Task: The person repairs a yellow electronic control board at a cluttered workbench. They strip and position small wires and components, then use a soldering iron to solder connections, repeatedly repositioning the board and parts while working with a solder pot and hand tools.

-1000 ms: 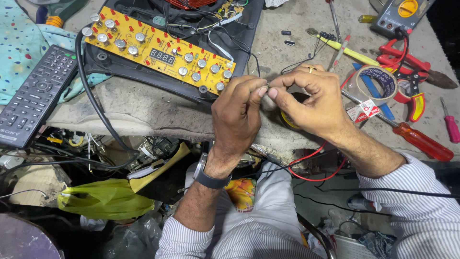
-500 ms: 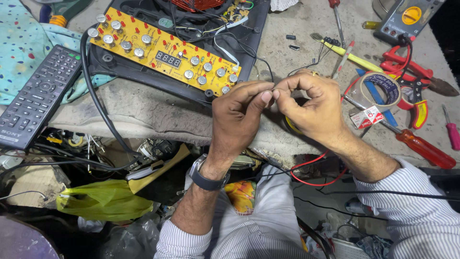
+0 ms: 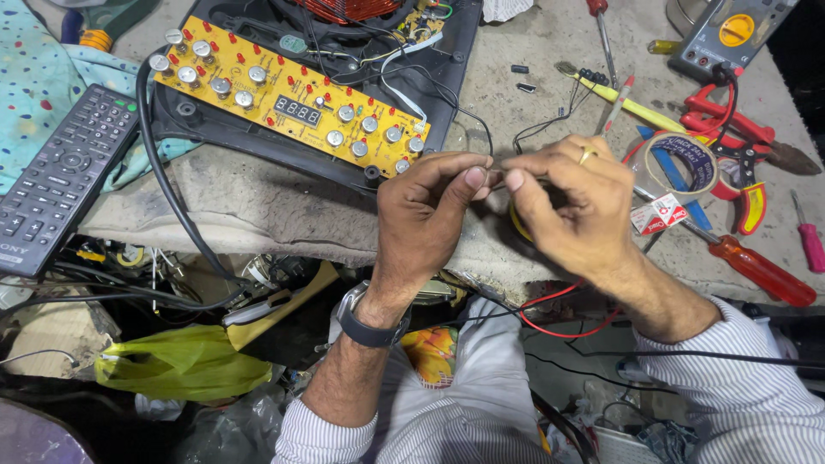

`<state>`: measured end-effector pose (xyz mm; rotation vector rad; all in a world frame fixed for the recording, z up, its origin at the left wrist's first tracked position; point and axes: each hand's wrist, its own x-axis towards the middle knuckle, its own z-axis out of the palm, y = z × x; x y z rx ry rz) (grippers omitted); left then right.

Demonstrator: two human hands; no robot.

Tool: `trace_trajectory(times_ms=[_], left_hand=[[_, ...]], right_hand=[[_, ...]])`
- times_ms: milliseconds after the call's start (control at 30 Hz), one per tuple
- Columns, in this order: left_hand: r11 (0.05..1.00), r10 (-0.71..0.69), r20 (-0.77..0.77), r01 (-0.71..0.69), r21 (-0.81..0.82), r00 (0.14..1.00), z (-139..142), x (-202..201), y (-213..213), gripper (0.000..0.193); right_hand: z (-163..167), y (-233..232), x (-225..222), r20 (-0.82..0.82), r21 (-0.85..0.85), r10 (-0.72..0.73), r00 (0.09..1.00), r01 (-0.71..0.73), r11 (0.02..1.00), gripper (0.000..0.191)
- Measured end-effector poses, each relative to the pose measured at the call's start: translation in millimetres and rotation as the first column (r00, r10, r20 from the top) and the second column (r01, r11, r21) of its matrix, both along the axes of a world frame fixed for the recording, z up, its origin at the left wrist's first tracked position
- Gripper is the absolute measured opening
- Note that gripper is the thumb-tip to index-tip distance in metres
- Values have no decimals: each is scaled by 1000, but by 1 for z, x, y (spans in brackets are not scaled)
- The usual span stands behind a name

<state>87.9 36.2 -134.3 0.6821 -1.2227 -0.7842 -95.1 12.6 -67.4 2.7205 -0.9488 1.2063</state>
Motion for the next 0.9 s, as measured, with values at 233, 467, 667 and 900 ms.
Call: trace_trajectory(times_ms=[233, 467, 667, 900], left_hand=[[992, -115, -77, 118, 36, 990, 1, -2, 1, 20], [987, -150, -120, 155, 30, 981, 0, -2, 1, 20], [979, -183, -127, 193, 64, 975, -5, -1, -1, 21], [962, -213, -128, 231, 147, 969, -10, -1, -4, 23]], right_hand=[[16, -23, -8, -164, -171, 161, 973, -189, 967, 23], [29, -30, -6, -287, -269, 225, 931, -304, 914, 29], [31, -36, -8, -357, -294, 234, 904, -347, 891, 26], [39, -34, -10, -436, -281, 219, 873, -363, 888, 34]])
